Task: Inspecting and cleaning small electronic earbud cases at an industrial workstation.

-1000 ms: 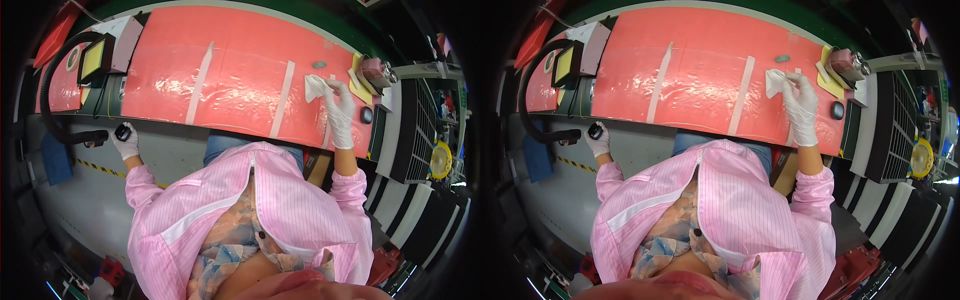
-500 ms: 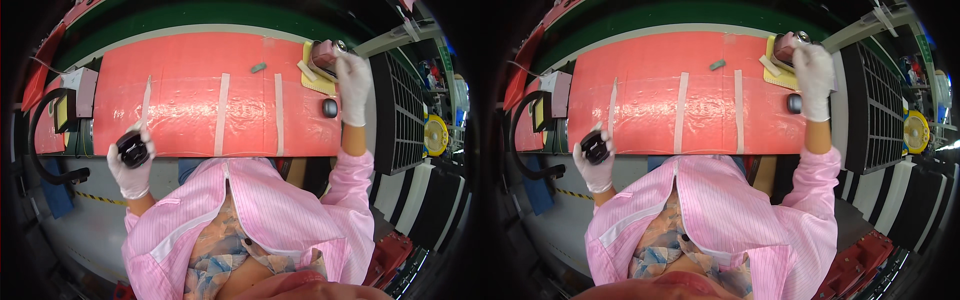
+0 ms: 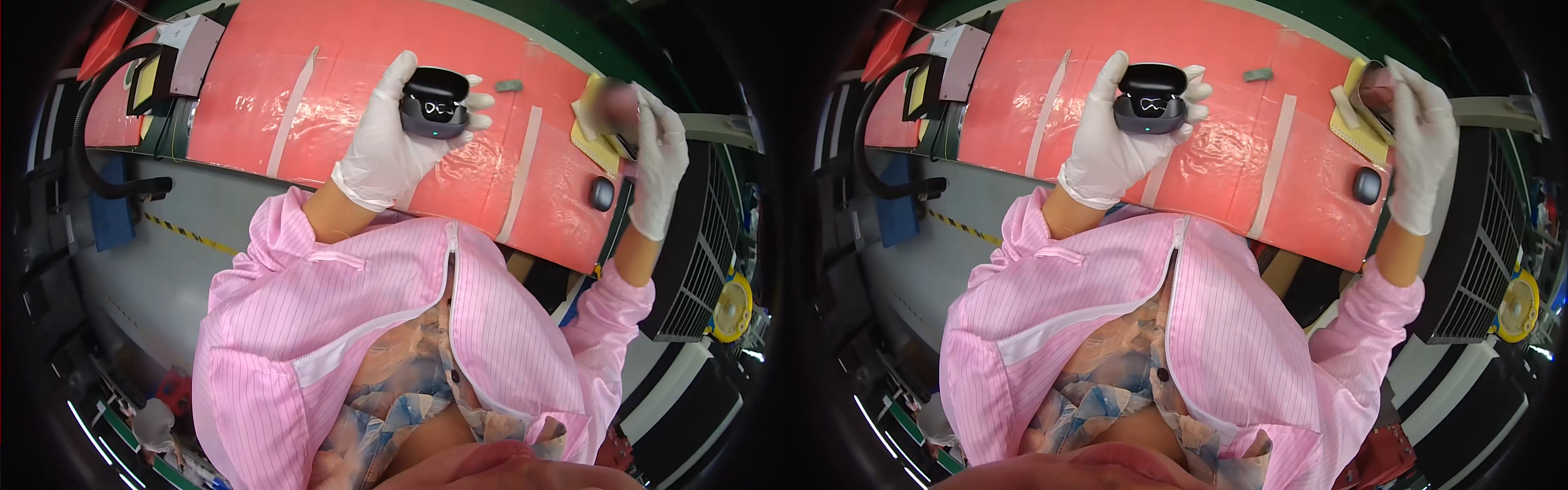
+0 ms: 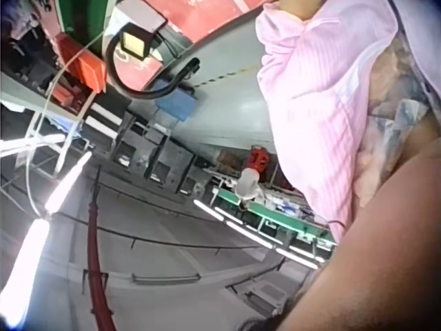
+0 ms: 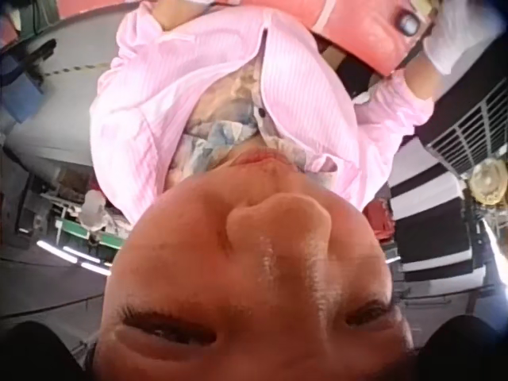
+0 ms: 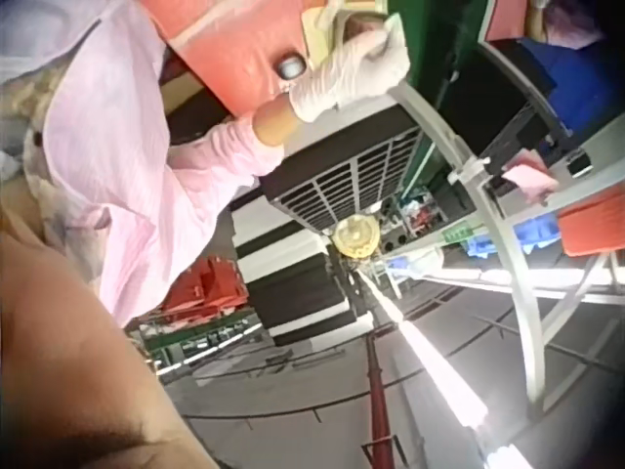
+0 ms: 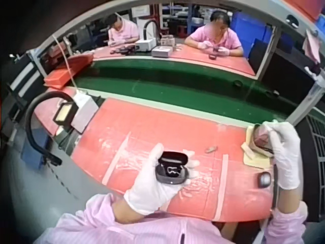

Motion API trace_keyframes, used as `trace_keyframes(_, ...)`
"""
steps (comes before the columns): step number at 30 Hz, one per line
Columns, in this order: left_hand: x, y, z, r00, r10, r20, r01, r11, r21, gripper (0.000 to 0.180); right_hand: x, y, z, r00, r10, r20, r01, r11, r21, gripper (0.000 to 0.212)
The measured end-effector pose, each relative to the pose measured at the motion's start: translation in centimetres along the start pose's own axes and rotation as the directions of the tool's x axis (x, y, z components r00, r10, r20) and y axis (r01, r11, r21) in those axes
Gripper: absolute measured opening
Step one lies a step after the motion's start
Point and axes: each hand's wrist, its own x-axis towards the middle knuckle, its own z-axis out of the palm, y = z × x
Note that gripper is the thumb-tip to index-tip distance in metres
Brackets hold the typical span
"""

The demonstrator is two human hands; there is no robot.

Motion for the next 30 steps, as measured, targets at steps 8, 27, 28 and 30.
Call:
trace_keyframes(8, -1.7, 0.5, -1.4, 0.995, -0.038, -0.095, 0.029, 0.995, -0.096, 0.055, -7.7, -3.8, 11.5, 0.727, -0.624, 0.287, 0.682, 0.707, -0.189, 0.041)
trace_keyframes(27, -4.4, 1.1, -0.8, 0.977, 0.111, -0.180, -0.075, 0.978, 0.197, 0.057, -10.8, -5.5, 14.0, 0.740, -0.635, 0.220, 0.670, 0.722, -0.171, 0.036)
trace_keyframes(28, -4.5, 0.9, -0.5, 0.969, 0.167, -0.182, -0.116, 0.958, 0.261, 0.056, -11.2, -5.7, 14.0, 0.753, -0.630, 0.192, 0.656, 0.740, -0.148, 0.035)
trace_keyframes(30, -4.3, 0.9, -0.9, 0.968, 0.161, -0.192, -0.102, 0.953, 0.285, 0.056, -11.0, -5.5, 14.0, 0.734, -0.650, 0.197, 0.677, 0.722, -0.141, 0.034)
